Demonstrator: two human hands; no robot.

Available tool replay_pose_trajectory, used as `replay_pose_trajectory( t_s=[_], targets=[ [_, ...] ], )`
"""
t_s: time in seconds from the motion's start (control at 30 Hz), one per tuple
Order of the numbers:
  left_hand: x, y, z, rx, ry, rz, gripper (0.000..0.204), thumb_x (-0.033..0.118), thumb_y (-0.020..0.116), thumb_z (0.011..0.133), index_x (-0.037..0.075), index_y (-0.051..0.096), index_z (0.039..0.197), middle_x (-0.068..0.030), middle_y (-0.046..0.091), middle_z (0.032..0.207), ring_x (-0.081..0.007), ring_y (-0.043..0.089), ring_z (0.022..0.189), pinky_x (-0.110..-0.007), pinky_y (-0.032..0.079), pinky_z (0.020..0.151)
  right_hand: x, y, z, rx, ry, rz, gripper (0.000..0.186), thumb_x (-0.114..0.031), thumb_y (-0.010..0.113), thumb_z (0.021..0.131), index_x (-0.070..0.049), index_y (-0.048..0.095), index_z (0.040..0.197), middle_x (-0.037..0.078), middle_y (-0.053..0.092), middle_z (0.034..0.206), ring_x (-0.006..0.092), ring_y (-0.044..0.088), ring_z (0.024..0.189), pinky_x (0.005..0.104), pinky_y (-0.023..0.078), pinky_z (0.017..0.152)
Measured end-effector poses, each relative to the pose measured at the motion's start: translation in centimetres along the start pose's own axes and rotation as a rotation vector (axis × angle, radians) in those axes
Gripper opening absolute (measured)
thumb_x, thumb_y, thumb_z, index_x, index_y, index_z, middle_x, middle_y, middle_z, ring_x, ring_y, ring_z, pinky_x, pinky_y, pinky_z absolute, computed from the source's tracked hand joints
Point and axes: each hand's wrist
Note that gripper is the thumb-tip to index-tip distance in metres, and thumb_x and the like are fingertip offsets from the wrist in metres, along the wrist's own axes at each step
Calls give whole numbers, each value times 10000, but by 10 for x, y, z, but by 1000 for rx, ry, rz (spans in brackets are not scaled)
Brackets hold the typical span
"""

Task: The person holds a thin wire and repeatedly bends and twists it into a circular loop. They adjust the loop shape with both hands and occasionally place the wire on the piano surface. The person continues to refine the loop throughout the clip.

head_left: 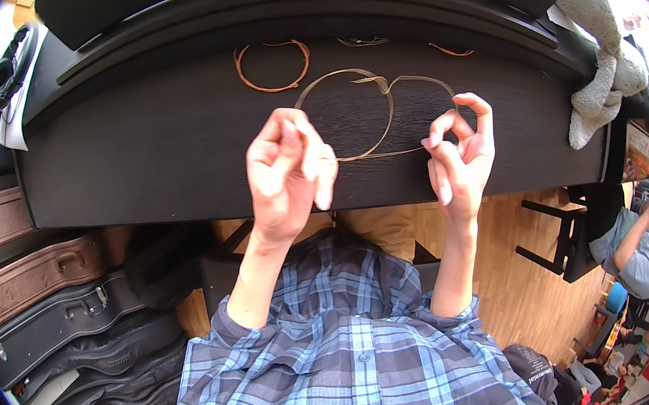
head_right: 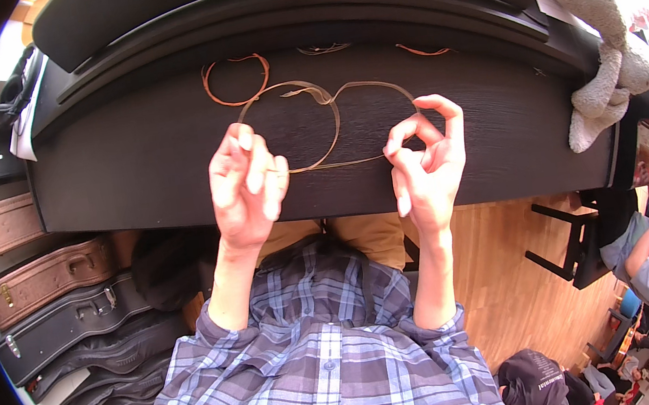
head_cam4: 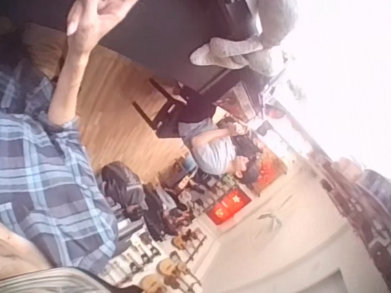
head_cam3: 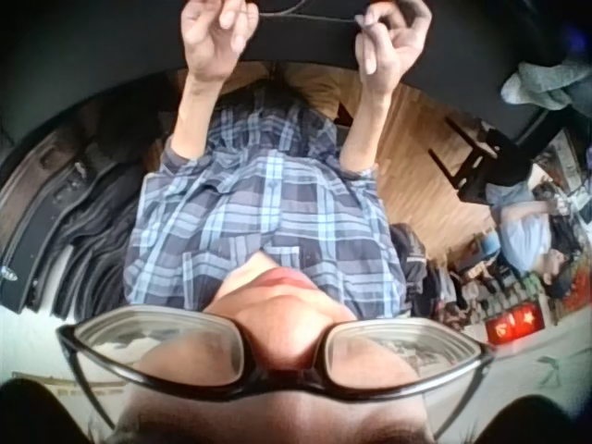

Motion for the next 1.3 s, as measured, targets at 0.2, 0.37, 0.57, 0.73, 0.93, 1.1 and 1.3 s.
replay_pose_trajectory(
  t_s=[0.2, 0.37, 0.57, 0.73, 0.93, 1.1, 1.3],
  targets=[
    [1, -3, 2, -1, 24, -66, 236, 256, 342, 1082, 81, 490, 1026, 44, 466, 593, -83, 432, 345, -226, 403, 478, 4, -23, 0, 2, -89, 565, 447, 133, 426, 926, -10, 351, 1344, 79, 510, 975, 3, 378, 338, 164, 337, 329],
    [3, -2, 2, 18, 6, -93, 247, 259, 335, 1083, 76, 490, 1023, 38, 473, 555, -69, 435, 338, -228, 406, 478, 9, -21, 3, 22, -191, 348, 383, 84, 418, 953, -19, 411, 1323, 107, 535, 1111, -1, 407, 463, 183, 406, 439],
    [7, -1, 1, 12, -79, -91, 247, 223, 317, 1077, 55, 486, 1012, 3, 475, 481, -62, 387, 279, -236, 387, 389, 10, -10, -1, -47, -210, -104, 333, 14, 469, 988, -4, 459, 1320, 121, 530, 1237, 14, 409, 532, 181, 401, 490],
    [5, 0, 2, 45, -94, -124, 255, 228, 315, 1078, 54, 487, 1004, -10, 501, 505, -81, 386, 279, -235, 379, 374, 8, -8, 0, -133, -158, -268, 345, 32, 567, 943, 1, 497, 1279, 121, 557, 1165, 78, 560, 679, 198, 472, 587],
    [4, -1, 3, 16, -101, -134, 240, 191, 382, 1069, -5, 519, 1041, -77, 569, 567, -118, 464, 343, -239, 410, 383, 6, -3, -1, -363, -226, -347, 306, 15, 751, 784, 1, 661, 1075, 156, 671, 1078, 213, 693, 929, 282, 547, 755],
    [2, 1, 1, -5, -136, 126, 273, 235, 398, 1067, -12, 514, 1040, -108, 620, 665, -167, 573, 423, -250, 465, 428, 3, 2, -1, -471, -235, -387, 176, 50, 713, 796, 22, 711, 970, 142, 715, 900, 231, 709, 849, 302, 576, 743],
    [-1, 11, 2, -185, -92, 365, 389, 114, 577, 987, -28, 419, 1312, -190, 692, 987, -216, 707, 775, -276, 547, 658, 3, -1, -8, -273, -72, -264, 133, 121, 639, 851, 59, 689, 958, 145, 702, 893, 224, 716, 771, 305, 603, 712]
  ],
)
Point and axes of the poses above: each hand's wrist, its own z-axis towards the middle knuckle, its own y-axis out of the palm, x = y × z
